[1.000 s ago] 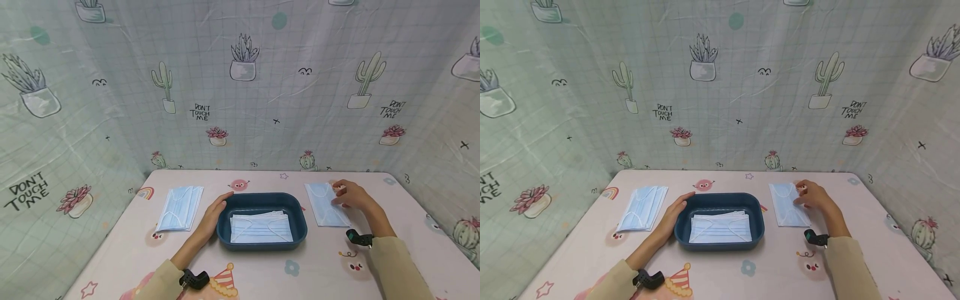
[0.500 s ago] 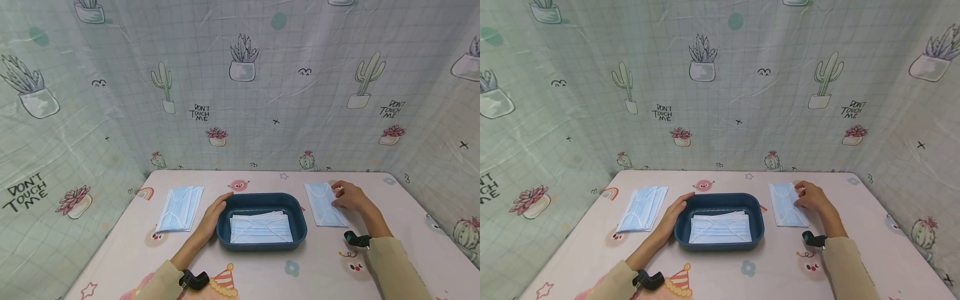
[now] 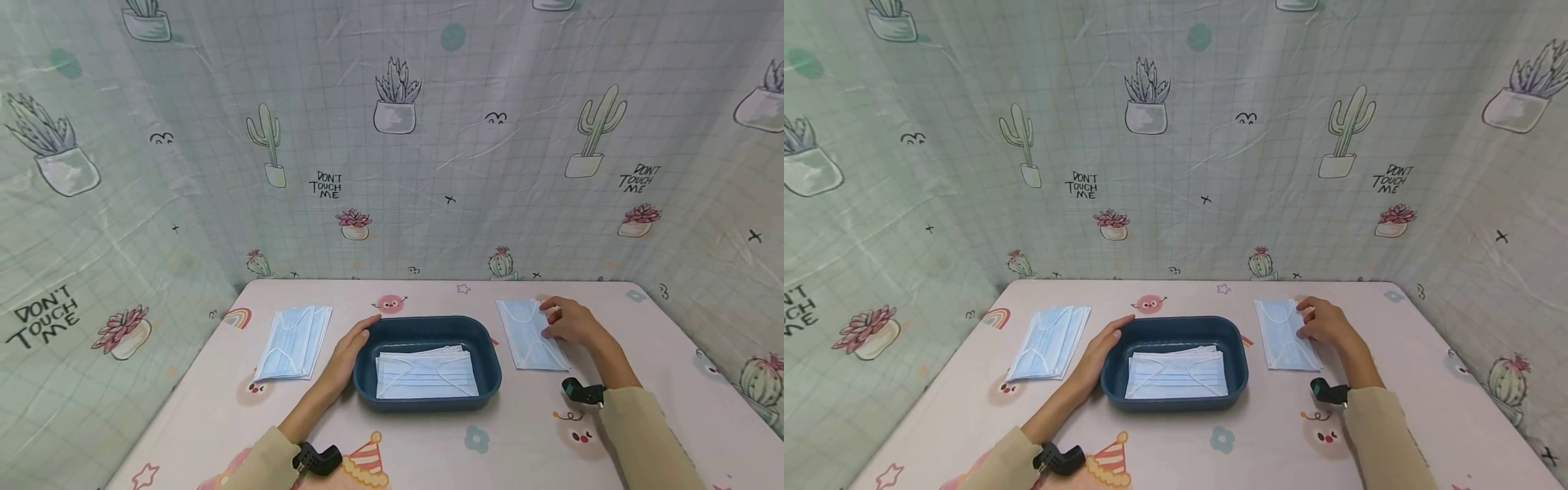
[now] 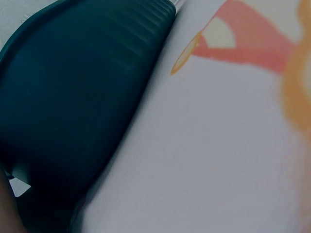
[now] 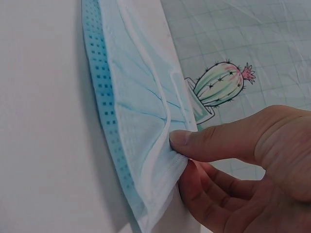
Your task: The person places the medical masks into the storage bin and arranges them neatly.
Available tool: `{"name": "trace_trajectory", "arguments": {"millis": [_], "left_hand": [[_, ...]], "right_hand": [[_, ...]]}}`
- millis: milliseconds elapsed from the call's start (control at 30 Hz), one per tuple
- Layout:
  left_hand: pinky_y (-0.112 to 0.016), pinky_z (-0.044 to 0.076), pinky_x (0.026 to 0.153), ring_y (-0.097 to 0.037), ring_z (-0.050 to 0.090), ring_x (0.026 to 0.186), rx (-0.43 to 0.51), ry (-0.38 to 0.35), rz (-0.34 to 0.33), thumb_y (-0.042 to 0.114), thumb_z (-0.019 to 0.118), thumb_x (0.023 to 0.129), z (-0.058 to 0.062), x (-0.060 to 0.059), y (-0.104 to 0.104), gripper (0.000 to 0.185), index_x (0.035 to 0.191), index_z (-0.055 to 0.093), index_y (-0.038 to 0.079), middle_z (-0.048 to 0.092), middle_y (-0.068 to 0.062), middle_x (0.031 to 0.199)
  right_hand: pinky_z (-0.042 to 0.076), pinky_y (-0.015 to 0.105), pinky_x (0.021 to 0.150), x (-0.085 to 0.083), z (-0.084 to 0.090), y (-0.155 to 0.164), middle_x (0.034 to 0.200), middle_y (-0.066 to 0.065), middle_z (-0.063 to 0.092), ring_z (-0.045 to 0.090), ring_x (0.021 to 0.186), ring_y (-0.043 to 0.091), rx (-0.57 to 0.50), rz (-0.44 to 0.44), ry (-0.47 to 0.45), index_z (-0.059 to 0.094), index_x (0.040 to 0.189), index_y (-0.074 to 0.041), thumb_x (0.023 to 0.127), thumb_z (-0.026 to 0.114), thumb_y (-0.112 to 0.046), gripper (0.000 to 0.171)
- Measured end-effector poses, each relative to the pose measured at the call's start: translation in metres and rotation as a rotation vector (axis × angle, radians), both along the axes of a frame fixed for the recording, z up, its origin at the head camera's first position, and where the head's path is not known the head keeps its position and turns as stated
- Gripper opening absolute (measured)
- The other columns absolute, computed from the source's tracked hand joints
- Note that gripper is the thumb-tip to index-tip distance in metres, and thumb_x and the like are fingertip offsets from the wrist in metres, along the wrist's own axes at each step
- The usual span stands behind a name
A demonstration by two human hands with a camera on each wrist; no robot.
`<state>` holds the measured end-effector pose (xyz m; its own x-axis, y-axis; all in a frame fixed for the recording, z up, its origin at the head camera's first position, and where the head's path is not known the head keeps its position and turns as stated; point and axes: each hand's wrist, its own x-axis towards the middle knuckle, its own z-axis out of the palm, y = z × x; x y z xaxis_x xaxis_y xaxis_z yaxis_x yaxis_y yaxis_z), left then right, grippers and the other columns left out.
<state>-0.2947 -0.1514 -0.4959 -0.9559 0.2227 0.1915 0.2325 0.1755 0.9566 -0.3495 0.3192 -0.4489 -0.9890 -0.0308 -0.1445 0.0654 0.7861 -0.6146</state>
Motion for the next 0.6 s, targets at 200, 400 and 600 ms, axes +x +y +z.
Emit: {"name": "trace_trajectory", "arguments": {"millis": [200,400,600], "left_hand": [[-0.054,0.018,0.131,-0.026,0.034,0.156,-0.005,0.009,0.007,0.026,0.035,0.112,0.0000,-0.0009,0.0007,0.043,0.152,0.051,0.020,0.048,-0.002,0.161],[-0.053,0.018,0.131,-0.025,0.034,0.156,-0.007,0.012,0.008,0.025,0.035,0.112,0.0013,-0.0003,0.0010,0.043,0.152,0.051,0.021,0.048,-0.002,0.161],[-0.054,0.017,0.131,-0.026,0.034,0.156,-0.008,0.014,0.012,0.026,0.035,0.112,0.0013,-0.0005,0.0008,0.043,0.152,0.051,0.020,0.048,-0.003,0.161]], "right_hand": [[0.055,0.027,0.070,0.0007,0.0004,0.0027,0.104,0.019,0.060,0.058,0.090,0.027,-0.033,0.014,-0.006,0.053,0.133,0.005,0.087,0.075,-0.002,0.052],[0.058,0.027,0.074,0.0014,-0.0003,0.0033,0.109,0.022,0.062,0.058,0.093,0.027,-0.094,0.042,-0.001,0.060,0.122,0.005,0.090,0.071,-0.003,0.035],[0.056,0.025,0.073,0.0034,-0.0003,0.0031,0.114,0.024,0.058,0.054,0.100,0.029,-0.137,0.068,0.011,0.062,0.120,0.005,0.091,0.065,-0.001,0.030]]}}
